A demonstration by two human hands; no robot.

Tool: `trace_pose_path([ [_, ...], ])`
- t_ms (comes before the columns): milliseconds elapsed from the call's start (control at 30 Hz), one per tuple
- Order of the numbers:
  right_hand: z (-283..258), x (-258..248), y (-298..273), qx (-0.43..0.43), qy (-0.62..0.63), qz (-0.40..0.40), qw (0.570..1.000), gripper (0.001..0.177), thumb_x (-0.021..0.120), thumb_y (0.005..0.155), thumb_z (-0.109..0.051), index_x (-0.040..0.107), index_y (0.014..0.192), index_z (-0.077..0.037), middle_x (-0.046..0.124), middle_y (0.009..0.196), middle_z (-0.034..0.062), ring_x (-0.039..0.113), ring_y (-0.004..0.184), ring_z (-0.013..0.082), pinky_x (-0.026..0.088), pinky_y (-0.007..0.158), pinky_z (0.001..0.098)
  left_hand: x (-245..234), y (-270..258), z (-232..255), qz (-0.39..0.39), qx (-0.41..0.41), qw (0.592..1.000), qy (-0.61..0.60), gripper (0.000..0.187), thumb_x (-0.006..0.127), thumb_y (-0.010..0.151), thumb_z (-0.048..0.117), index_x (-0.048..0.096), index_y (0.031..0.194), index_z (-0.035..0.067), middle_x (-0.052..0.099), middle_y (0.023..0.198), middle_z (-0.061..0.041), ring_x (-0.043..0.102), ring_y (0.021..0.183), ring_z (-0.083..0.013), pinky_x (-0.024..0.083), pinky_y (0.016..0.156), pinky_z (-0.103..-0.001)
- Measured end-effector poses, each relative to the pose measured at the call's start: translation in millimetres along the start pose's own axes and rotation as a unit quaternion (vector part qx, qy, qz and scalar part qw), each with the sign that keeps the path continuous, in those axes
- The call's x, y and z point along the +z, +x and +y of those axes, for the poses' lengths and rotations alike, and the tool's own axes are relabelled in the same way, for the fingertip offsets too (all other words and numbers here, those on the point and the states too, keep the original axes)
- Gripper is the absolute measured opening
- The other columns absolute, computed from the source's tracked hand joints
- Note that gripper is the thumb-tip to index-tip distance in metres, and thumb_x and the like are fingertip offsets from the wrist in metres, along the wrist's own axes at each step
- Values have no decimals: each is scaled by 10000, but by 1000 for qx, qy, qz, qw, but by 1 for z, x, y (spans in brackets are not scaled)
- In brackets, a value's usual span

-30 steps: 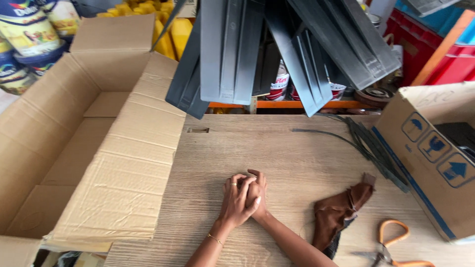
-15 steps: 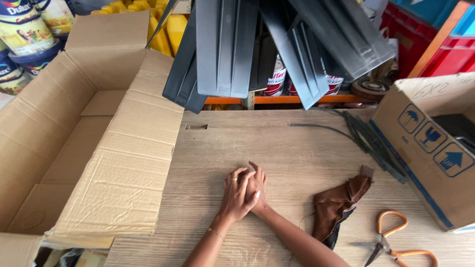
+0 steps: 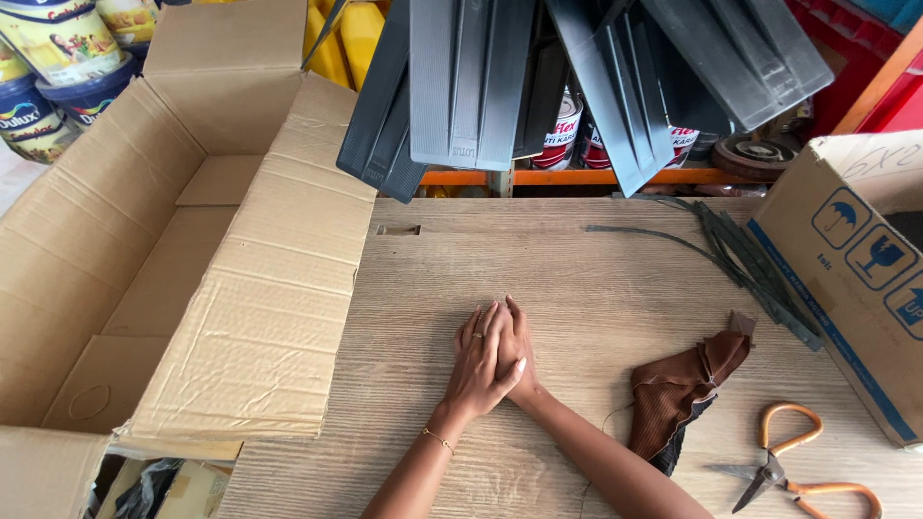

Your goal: Cleaning a black plastic component with a cloth and organizing rubber strips on a workbench.

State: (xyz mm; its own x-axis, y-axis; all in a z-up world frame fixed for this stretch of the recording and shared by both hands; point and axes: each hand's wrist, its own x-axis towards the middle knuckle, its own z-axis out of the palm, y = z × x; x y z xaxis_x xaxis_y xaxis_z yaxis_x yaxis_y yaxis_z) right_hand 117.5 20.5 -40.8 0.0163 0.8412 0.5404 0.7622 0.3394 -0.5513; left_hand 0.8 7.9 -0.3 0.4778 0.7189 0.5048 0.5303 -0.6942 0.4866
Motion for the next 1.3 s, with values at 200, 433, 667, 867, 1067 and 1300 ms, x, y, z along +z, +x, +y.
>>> trace_pose_path([
  [200,-17,-16,6,57,39,-10,998,747,692,883,-228,367,1469,102,302,1535,324,368,1415,474,399,1126,512,3,1,-4,2,6,1000,-7,1014,398,997,664,136,1577,-125,303,1639,-311,186,1576,-439,126,1256,-597],
  [433,-19,-16,6,68,40,-12,997,770,703,875,-243,355,1469,103,305,1531,319,365,1420,469,395,1135,507,3,1,-3,0,5,1000,-1,1008,396,995,662,147,1577,-122,297,1650,-303,165,1585,-423,109,1260,-583],
  [667,-20,-18,6,64,43,-3,997,782,717,863,-255,358,1464,93,307,1529,315,361,1416,477,383,1133,515,4,0,-4,3,8,1000,8,1006,394,998,660,136,1584,-117,300,1651,-297,151,1590,-425,101,1269,-577],
  [867,-20,-17,6,69,50,-1,996,782,705,878,-258,341,1484,78,312,1523,317,367,1412,480,387,1131,520,2,0,-1,17,14,1000,-7,1020,393,1009,660,76,1590,-117,290,1662,-300,148,1585,-439,100,1263,-594],
  [1067,-16,-13,7,65,49,11,997,732,681,904,-253,370,1515,5,329,1519,313,382,1418,478,414,1128,522,1,2,1,18,4,1000,-4,1020,389,995,674,76,1610,-77,246,1671,-286,149,1574,-468,123,1247,-623],
  [1300,-24,-20,9,64,50,-5,997,724,703,899,-262,397,1519,-50,326,1529,299,377,1423,482,403,1123,549,6,-2,-2,43,8,999,33,1000,375,986,693,133,1626,-37,167,1702,-274,142,1574,-482,144,1242,-642],
])
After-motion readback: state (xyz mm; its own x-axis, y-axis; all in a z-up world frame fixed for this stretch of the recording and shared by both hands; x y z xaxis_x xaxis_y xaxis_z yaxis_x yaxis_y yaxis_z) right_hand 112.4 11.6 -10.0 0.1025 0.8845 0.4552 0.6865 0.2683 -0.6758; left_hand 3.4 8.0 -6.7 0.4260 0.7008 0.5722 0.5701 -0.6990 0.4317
